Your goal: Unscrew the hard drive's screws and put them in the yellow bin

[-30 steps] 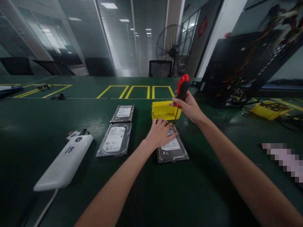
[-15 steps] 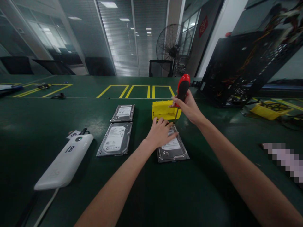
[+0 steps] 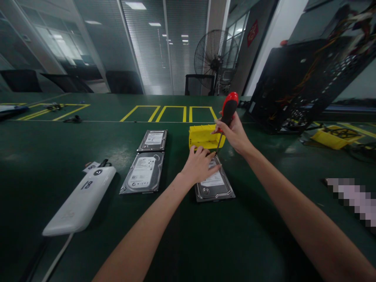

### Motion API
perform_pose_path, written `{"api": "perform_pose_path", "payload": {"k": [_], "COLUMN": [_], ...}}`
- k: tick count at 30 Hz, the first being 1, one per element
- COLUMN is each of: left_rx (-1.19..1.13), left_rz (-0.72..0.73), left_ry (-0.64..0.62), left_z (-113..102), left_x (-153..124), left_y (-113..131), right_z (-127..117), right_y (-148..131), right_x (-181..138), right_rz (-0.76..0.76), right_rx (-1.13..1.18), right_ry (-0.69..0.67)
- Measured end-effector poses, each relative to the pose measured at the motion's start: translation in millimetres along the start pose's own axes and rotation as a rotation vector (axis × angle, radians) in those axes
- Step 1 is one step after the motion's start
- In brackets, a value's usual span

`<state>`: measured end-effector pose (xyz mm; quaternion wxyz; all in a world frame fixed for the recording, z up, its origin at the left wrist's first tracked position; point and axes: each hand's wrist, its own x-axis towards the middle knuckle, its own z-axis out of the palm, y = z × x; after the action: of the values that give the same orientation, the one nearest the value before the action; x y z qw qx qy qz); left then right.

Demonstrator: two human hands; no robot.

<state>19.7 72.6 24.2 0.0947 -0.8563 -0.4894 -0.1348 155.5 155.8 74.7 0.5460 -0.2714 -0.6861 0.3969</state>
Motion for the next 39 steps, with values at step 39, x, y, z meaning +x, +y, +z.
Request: {"api": "perform_pose_path", "payload": {"k": [39], "left_rx": [0.009], "left_rz": [-0.007], "left_ry": [0.02], "left_z": [0.1], "left_x": [0.0], "left_y": [1.5], "right_z": [-0.1], "right_y": [-0.8], "right_x": [2.3], "right_rz": [0.004], "right_rx": [0.045], "right_ry": [-0.001]}}
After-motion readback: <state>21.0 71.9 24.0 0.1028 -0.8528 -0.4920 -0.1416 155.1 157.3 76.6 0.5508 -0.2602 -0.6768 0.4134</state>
